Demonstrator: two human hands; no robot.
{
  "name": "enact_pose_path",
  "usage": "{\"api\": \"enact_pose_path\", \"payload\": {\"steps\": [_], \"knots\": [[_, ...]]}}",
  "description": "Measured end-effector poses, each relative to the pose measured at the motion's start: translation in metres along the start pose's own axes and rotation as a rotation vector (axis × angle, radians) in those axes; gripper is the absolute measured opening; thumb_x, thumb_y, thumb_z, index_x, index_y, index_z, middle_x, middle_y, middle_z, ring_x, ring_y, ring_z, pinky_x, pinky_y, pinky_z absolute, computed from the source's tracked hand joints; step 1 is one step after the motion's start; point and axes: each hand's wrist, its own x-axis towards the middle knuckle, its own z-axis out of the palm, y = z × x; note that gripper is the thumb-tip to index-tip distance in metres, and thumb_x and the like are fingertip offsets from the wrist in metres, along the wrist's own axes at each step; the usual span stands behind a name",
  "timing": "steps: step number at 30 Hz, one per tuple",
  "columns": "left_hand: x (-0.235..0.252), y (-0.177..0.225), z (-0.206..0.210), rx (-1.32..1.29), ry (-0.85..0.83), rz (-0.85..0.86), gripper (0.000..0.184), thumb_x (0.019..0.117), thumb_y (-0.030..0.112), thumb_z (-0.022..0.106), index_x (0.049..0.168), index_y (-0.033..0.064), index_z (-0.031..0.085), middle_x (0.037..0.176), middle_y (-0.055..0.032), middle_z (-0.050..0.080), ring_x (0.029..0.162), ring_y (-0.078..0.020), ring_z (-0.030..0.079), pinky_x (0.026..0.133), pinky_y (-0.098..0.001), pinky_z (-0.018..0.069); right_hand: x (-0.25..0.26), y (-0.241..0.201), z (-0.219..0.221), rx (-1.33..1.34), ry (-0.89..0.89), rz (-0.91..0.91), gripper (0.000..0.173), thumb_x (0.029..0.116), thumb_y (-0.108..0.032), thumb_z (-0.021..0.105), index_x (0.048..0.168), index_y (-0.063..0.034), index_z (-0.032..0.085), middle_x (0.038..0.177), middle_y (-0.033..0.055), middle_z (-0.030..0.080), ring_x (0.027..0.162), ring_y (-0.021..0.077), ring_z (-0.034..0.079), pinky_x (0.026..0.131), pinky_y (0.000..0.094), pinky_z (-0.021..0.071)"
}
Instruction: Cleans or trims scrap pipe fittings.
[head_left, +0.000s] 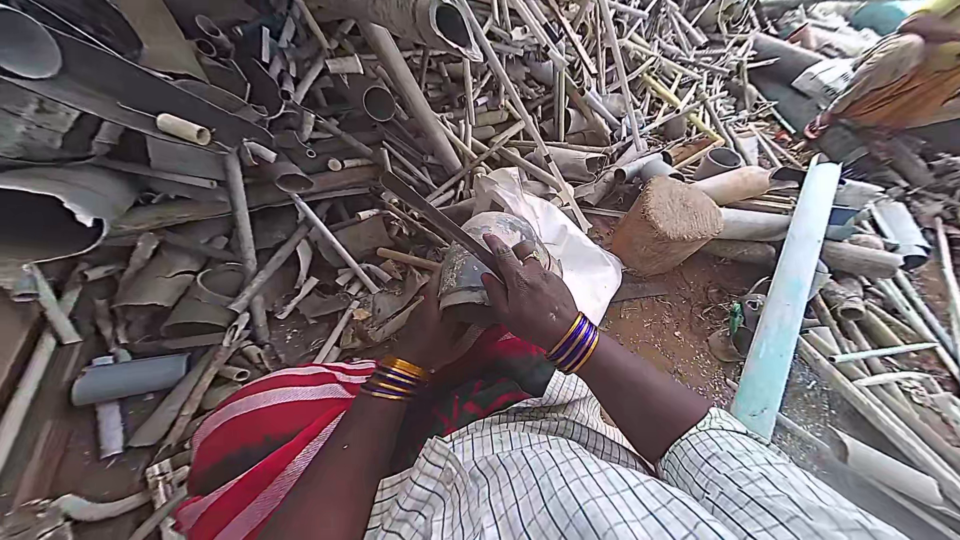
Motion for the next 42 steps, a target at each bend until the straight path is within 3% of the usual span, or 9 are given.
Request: {"api": "enact_pose_path", "payload": {"steps": [5, 10, 16, 21, 26, 31, 36, 40, 42], "knots": [[-0.002, 0.004, -0.007, -0.005, -0.072, -0.053, 0.064, 0.1053, 0.018, 0.051, 0.16, -0.0013, 0.023, 0.141, -0.0302, 0.055, 0.135, -0.0375, 0.053, 0.116, -0.052, 0.0385, -0.007, 0.018, -0.006, 0.213, 0.067, 0.089, 0.055, 0.096, -0.011, 0.048, 0.149, 0.0016, 0.039, 0.115, 0.0267, 0.059, 0.086, 0.0368, 0.065, 0.073, 0.053, 0.0544], [0.0, 0.008, -0.017, -0.034, -0.167, -0.057, 0.067, 0.1063, 0.024, 0.051, 0.16, -0.0014, 0.02, 0.14, -0.0292, 0.057, 0.134, -0.0359, 0.055, 0.116, -0.0493, 0.0394, -0.014, 0.034, -0.003, 0.125, 0.364, -0.358, 0.037, 0.1038, -0.017, 0.046, 0.131, 0.0014, 0.064, 0.105, 0.0223, 0.066, 0.078, 0.0184, 0.064, 0.069, 0.0293, 0.0547], [-0.001, 0.013, -0.018, -0.013, -0.196, -0.101, 0.069, 0.1074, 0.024, 0.049, 0.165, 0.0084, 0.013, 0.139, -0.0264, 0.058, 0.133, -0.0377, 0.055, 0.114, -0.0549, 0.0392, -0.004, 0.059, 0.016, -0.194, 0.325, -0.265, 0.039, 0.1, -0.004, 0.045, 0.129, -0.0024, 0.07, 0.1, 0.0271, 0.071, 0.083, 0.0433, 0.072, 0.066, 0.0535, 0.0567], [-0.002, 0.012, -0.019, -0.008, -0.186, -0.095, 0.07, 0.1077, 0.027, 0.05, 0.165, 0.0109, 0.012, 0.135, -0.0281, 0.061, 0.129, -0.0428, 0.058, 0.11, -0.0621, 0.0401, -0.015, 0.059, 0.013, -0.016, 0.577, -0.513, 0.028, 0.1049, -0.01, 0.047, 0.114, 0.0041, 0.07, 0.095, 0.0231, 0.069, 0.09, 0.0219, 0.068, 0.081, 0.025, 0.0544], [-0.001, 0.017, -0.022, 0.01, -0.223, -0.123, 0.071, 0.1085, 0.025, 0.048, 0.166, 0.0133, 0.008, 0.135, -0.0285, 0.06, 0.127, -0.0432, 0.059, 0.108, -0.0609, 0.0422, -0.018, 0.078, 0.035, -0.199, 0.446, -0.268, 0.038, 0.101, -0.007, 0.043, 0.124, 0.0053, 0.07, 0.097, 0.0284, 0.072, 0.077, 0.0423, 0.073, 0.062, 0.0521, 0.0569], [-0.003, 0.017, -0.024, -0.011, -0.223, -0.107, 0.07, 0.1084, 0.024, 0.048, 0.166, 0.0128, 0.008, 0.135, -0.0291, 0.06, 0.126, -0.0442, 0.059, 0.106, -0.0621, 0.0431, -0.02, 0.073, 0.027, -0.095, 0.679, -0.499, 0.025, 0.1059, -0.009, 0.046, 0.108, 0.0074, 0.065, 0.09, 0.0225, 0.067, 0.087, 0.019, 0.067, 0.082, 0.021, 0.0527], [-0.003, 0.019, -0.024, -0.007, -0.22, -0.115, 0.07, 0.1087, 0.025, 0.048, 0.166, 0.0139, 0.009, 0.134, -0.0279, 0.061, 0.125, -0.0426, 0.06, 0.106, -0.0605, 0.0445, -0.019, 0.077, 0.03, -0.212, 0.438, -0.277, 0.035, 0.1006, -0.004, 0.047, 0.125, 0.0056, 0.07, 0.101, 0.0283, 0.073, 0.087, 0.0427, 0.074, 0.069, 0.0519, 0.0584], [-0.002, 0.018, -0.026, 0.004, -0.226, -0.096, 0.073, 0.1079, 0.024, 0.049, 0.166, 0.013, 0.007, 0.134, -0.0287, 0.06, 0.125, -0.0438, 0.06, 0.106, -0.0614, 0.044, -0.021, 0.068, 0.02, -0.103, 0.646, -0.458, 0.027, 0.1033, -0.006, 0.048, 0.111, 0.0093, 0.068, 0.093, 0.0243, 0.07, 0.088, 0.023, 0.069, 0.082, 0.0248, 0.0543], [-0.002, 0.018, -0.023, 0.003, -0.23, -0.102, 0.07, 0.1081, 0.024, 0.048, 0.165, 0.0112, 0.009, 0.133, -0.029, 0.06, 0.126, -0.0437, 0.059, 0.107, -0.0613, 0.0428, -0.023, 0.073, 0.026, -0.197, 0.566, -0.497, 0.024, 0.1009, -0.005, 0.05, 0.111, 0.0002, 0.071, 0.093, 0.0205, 0.071, 0.087, 0.0262, 0.071, 0.078, 0.0309, 0.0558]]}}
